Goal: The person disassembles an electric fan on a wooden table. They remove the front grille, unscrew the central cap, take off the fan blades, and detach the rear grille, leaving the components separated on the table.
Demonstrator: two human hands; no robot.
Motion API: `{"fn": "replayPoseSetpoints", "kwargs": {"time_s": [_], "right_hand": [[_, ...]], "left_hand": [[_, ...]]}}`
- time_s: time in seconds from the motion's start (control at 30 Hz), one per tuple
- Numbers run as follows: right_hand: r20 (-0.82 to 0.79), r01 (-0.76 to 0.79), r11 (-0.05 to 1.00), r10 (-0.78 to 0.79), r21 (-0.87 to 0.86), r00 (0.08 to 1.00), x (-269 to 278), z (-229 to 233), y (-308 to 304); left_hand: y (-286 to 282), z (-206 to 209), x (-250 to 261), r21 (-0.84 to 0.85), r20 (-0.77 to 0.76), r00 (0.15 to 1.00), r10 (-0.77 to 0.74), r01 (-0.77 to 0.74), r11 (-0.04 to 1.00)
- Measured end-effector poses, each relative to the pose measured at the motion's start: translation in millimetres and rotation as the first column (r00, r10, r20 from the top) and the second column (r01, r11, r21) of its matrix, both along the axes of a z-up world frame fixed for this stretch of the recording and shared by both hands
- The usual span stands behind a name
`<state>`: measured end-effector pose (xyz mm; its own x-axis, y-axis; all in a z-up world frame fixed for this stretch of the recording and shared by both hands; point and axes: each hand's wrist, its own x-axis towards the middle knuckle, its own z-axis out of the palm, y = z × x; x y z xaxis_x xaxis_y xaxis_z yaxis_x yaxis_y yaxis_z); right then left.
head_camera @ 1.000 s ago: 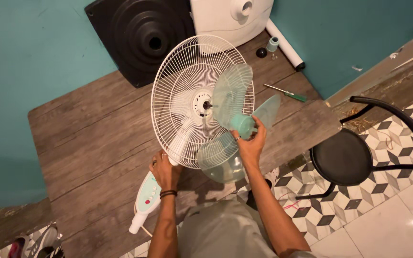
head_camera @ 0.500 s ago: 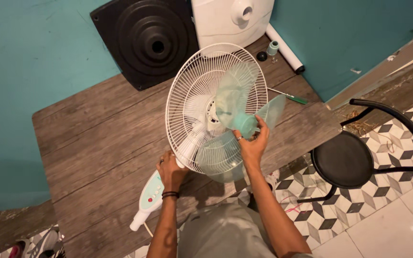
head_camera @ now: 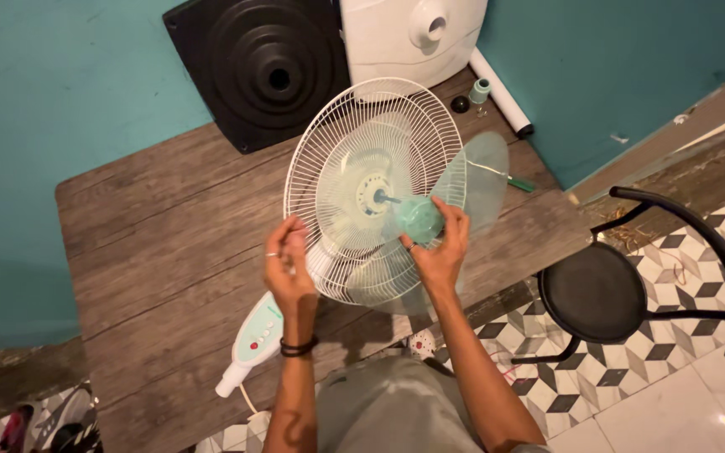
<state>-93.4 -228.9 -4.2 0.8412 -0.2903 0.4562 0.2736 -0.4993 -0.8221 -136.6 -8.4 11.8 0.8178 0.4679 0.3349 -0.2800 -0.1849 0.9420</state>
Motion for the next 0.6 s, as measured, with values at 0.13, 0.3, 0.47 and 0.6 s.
{"fn": "replayPoseSetpoints", "kwargs": {"time_s": [0.13, 0.3, 0.47, 0.6], "right_hand": [[-0.002, -0.05, 0.998, 0.05, -0.041, 0.999, -3.3, 13.4, -10.8], [0.008, -0.166, 0.986, 0.166, 0.013, 0.986, -6.0, 31.0, -33.8], [0.072, -0.014, 0.991, 0.023, -0.13, 0.997, -21.0, 32.6, -45.0], [-0.171, -0.054, 0.982, 0.086, 0.182, 0.982, -40.8, 11.8, -41.5]], "left_hand": [[-41.6, 14.2, 14.4, -0.264, -0.061, 0.966, -0.252, 0.228, 0.937], [-64.9, -0.2, 21.1, -0.514, -0.1, 0.958, -0.268, 0.181, 0.838], [-80.6, -8.5, 22.3, -0.675, 0.044, 0.978, -0.202, 0.178, 0.716], [-95.6, -5.3, 22.0, -0.79, 0.0, 0.986, -0.165, 0.101, 0.605]]}}
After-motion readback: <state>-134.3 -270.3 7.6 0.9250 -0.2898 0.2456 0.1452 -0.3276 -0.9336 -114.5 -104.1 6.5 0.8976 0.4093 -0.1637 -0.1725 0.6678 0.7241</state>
